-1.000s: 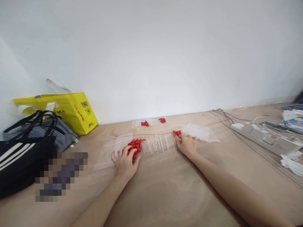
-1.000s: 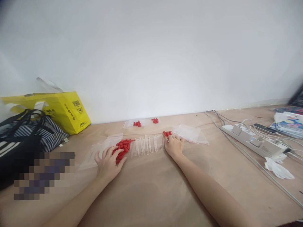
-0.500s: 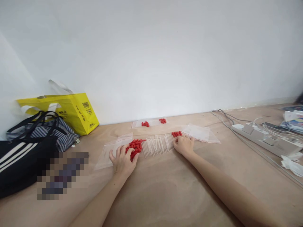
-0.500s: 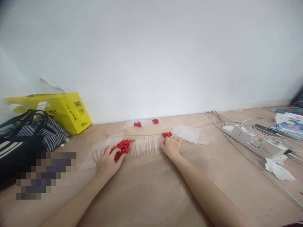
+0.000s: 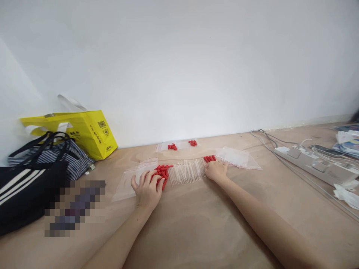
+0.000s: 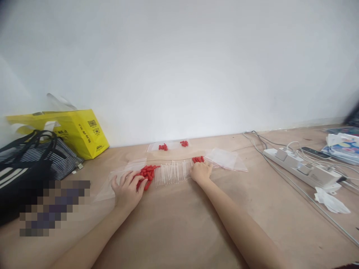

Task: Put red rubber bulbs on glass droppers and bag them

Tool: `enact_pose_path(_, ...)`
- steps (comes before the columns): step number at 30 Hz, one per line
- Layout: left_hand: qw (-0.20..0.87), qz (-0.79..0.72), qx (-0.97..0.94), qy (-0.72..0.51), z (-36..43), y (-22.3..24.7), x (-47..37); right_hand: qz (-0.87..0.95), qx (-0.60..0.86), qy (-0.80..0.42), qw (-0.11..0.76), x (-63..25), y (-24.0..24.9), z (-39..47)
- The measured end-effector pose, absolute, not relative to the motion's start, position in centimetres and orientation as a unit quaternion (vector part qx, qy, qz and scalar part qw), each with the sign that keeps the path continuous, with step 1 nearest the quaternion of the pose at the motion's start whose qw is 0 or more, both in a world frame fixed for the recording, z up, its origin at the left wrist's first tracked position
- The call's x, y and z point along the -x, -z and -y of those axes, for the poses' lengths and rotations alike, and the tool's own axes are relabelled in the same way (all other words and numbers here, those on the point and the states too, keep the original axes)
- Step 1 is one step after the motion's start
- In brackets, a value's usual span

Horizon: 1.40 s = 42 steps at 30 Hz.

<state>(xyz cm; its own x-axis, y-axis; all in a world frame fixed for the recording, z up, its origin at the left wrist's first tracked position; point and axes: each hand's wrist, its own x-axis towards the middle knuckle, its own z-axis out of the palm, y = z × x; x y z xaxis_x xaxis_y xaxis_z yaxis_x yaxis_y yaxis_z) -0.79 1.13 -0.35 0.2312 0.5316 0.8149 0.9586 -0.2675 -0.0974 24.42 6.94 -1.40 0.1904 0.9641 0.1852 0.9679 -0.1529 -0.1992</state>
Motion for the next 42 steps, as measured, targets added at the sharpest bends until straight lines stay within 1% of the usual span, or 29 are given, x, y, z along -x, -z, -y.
enact_pose_path(2, 0.304, 0.467, 0.750, 0.357, -0.5, 0.1, 0.1, 0.651, 0.745, 0.016, 0.142, -24.7, 1.2, -6.4)
enact_pose_path(5, 0.242, 0.406, 0.814, 0.337, 0.7, 0.2, -1.4, 0.699, 0.699, 0.024, 0.151, -25.0, 0.9, -4.8)
enact_pose_path(7, 0.200, 0.389, 0.843, 0.313, 1.3, 0.6, -2.3, 0.754, 0.637, 0.028, 0.159, -25.2, 0.9, -3.4)
enact_pose_path(11, 0.117, 0.405, 0.859, 0.289, 1.8, 0.9, -3.1, 0.855, 0.490, 0.033, 0.166, -25.3, 1.3, -0.8)
enact_pose_path(15, 0.067, 0.432, 0.851, 0.290, 1.9, 0.7, -2.6, 0.880, 0.452, 0.028, 0.145, -25.4, 1.5, -0.1)
enact_pose_path(17, 0.062, 0.438, 0.851, 0.284, 1.9, 0.8, -2.2, 0.880, 0.451, 0.011, 0.148, -25.5, 1.4, -0.2)
enact_pose_path(23, 0.070, 0.434, 0.856, 0.271, 1.7, 1.2, -2.1, 0.875, 0.436, -0.064, 0.202, -25.0, 1.3, 0.0)
enact_pose_path(26, 0.071, 0.434, 0.853, 0.281, 1.5, 1.2, -2.4, 0.867, 0.441, -0.088, 0.214, -24.3, 1.6, 0.2)
enact_pose_path(31, 0.054, 0.432, 0.849, 0.299, 1.4, 0.9, -2.8, 0.851, 0.470, -0.054, 0.227, -23.4, 2.1, 0.3)
enact_pose_path(36, 0.040, 0.434, 0.840, 0.323, 1.7, 0.7, -3.1, 0.822, 0.490, -0.057, 0.284, -22.9, 2.4, 0.5)
enact_pose_path(42, 0.059, 0.418, 0.838, 0.345, 1.7, 0.8, -3.1, 0.827, 0.456, -0.052, 0.323, -22.5, 2.4, 0.8)
